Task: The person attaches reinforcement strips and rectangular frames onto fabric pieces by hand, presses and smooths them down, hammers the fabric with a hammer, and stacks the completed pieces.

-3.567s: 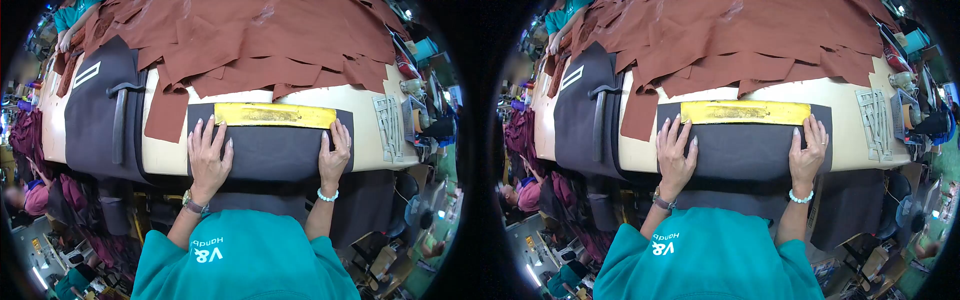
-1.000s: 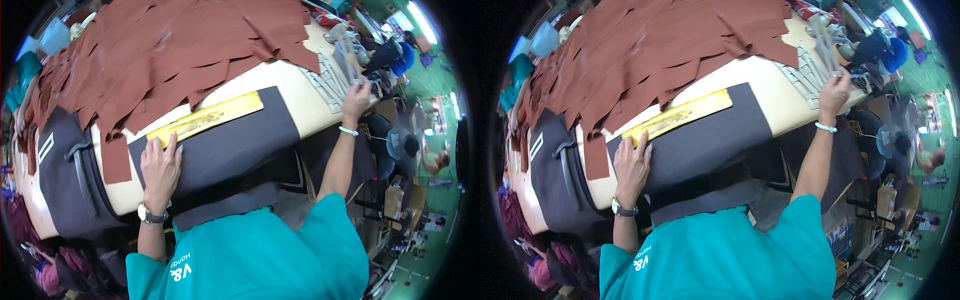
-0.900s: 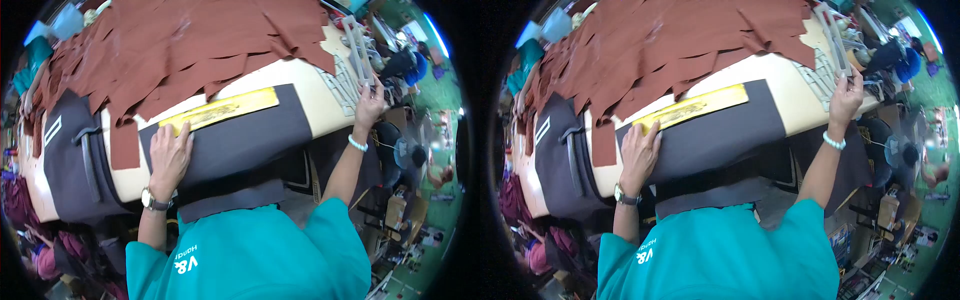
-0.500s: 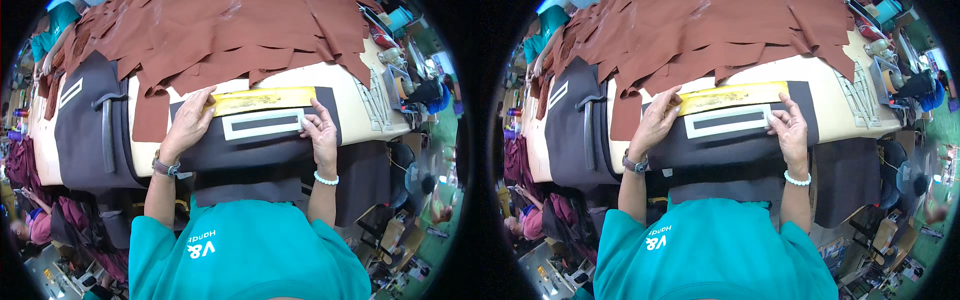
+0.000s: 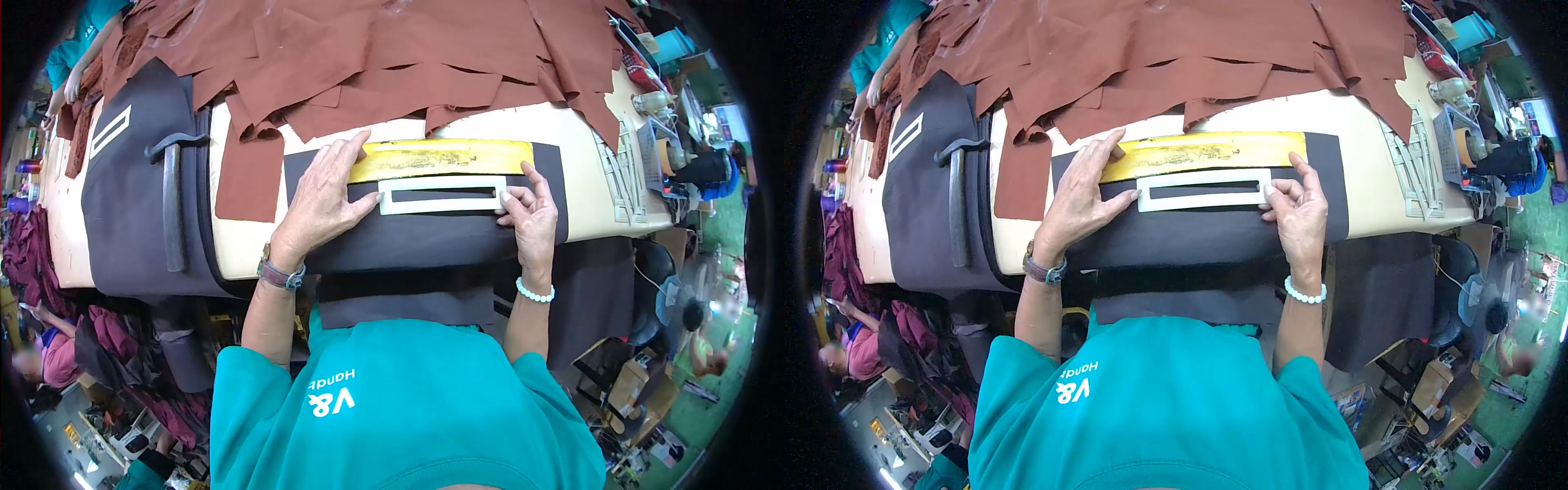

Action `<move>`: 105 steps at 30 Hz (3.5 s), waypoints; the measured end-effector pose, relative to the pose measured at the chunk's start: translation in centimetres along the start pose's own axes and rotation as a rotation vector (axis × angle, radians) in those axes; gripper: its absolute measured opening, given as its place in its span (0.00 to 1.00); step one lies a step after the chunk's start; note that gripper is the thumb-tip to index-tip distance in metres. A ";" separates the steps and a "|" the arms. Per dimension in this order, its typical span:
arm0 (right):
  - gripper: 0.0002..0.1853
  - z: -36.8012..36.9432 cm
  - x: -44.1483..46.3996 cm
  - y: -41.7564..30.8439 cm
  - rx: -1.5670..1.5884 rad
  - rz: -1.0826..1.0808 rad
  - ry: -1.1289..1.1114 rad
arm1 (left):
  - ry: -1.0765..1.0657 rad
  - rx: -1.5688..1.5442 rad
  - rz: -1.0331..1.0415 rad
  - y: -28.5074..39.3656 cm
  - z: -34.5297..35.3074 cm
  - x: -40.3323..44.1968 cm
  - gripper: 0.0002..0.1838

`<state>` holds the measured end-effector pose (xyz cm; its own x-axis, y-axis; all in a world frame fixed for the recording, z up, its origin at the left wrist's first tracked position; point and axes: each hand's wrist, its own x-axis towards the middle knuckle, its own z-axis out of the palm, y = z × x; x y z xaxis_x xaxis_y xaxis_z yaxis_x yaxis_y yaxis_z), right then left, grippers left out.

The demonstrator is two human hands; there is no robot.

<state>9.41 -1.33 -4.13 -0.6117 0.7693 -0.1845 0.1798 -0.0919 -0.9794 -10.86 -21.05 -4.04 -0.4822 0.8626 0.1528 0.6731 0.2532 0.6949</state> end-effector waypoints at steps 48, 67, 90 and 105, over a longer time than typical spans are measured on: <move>0.27 9.1 -3.9 2.3 -0.994 -0.693 -0.136 | -0.024 0.562 0.217 1.0 2.6 -4.3 0.25; 0.25 10.0 -6.6 3.1 -0.955 -0.705 -0.046 | -0.161 0.542 0.214 2.0 1.6 -4.2 0.26; 0.23 -0.5 0.7 -0.6 -1.284 -0.663 0.328 | 0.210 0.543 -0.051 2.9 2.3 -6.1 0.20; 0.16 -6.9 2.4 1.8 -1.389 -0.554 0.213 | 0.261 0.601 -0.355 2.1 4.5 -5.2 0.26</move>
<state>13.56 4.76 -5.74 -0.7462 0.5913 0.3058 0.6096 0.7915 -0.0429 -4.41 -23.02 -6.58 -0.7950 0.5710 0.2047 0.6063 0.7579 0.2407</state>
